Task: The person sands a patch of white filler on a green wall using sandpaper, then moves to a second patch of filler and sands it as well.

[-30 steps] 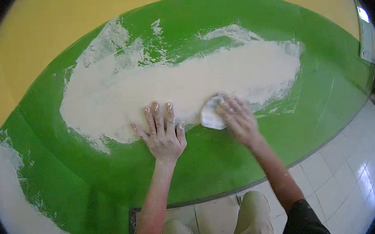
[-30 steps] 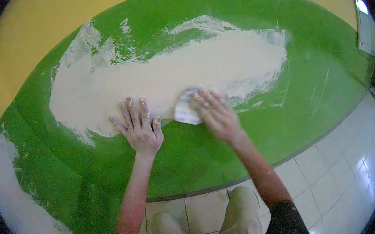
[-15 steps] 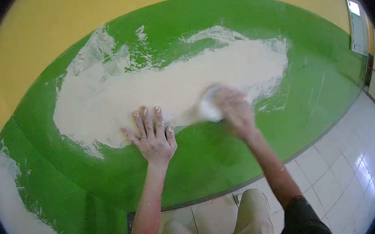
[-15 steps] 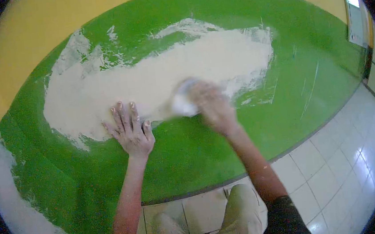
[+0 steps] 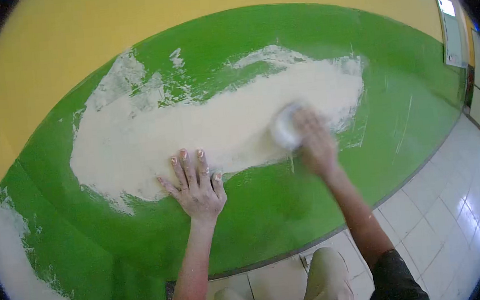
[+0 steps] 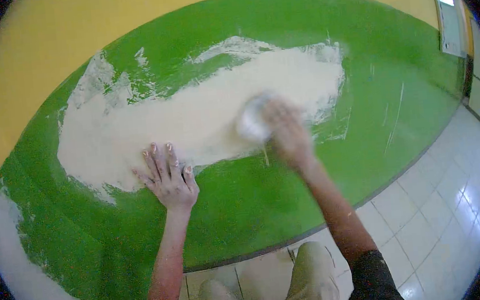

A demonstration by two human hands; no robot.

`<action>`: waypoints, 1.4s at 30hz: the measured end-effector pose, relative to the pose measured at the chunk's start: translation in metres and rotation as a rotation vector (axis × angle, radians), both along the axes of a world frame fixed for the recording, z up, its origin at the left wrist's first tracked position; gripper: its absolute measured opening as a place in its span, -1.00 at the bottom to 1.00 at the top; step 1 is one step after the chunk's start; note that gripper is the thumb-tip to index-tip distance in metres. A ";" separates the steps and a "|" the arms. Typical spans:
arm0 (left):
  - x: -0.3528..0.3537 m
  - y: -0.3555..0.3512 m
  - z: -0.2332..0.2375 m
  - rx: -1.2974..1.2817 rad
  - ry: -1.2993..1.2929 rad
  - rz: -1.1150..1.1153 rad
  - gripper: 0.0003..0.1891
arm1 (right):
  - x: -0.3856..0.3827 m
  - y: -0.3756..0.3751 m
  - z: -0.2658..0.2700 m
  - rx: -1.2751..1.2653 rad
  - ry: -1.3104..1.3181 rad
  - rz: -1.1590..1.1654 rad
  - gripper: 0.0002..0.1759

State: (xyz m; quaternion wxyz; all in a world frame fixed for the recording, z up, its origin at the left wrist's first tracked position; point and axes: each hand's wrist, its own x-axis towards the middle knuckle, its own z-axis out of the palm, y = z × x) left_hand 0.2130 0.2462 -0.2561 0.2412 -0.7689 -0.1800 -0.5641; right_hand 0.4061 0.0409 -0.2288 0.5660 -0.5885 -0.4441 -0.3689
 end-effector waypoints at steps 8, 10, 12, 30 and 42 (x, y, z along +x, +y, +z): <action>0.000 -0.001 0.002 -0.006 0.000 0.008 -0.39 | -0.007 0.085 0.038 0.453 -0.347 -0.494 -0.45; -0.001 -0.003 0.000 -0.015 0.002 -0.002 -0.39 | -0.059 0.077 0.018 0.043 -0.407 -0.213 -0.52; -0.001 -0.001 0.001 -0.006 0.014 0.031 -0.39 | -0.030 0.052 0.014 -0.095 -0.464 -0.237 -0.49; -0.001 -0.002 0.000 0.006 -0.004 -0.019 -0.40 | 0.054 -0.036 0.045 0.147 -0.448 -0.533 -0.44; -0.001 -0.002 0.000 0.004 0.006 -0.018 -0.39 | 0.008 0.008 0.056 0.067 -0.616 -0.307 -0.53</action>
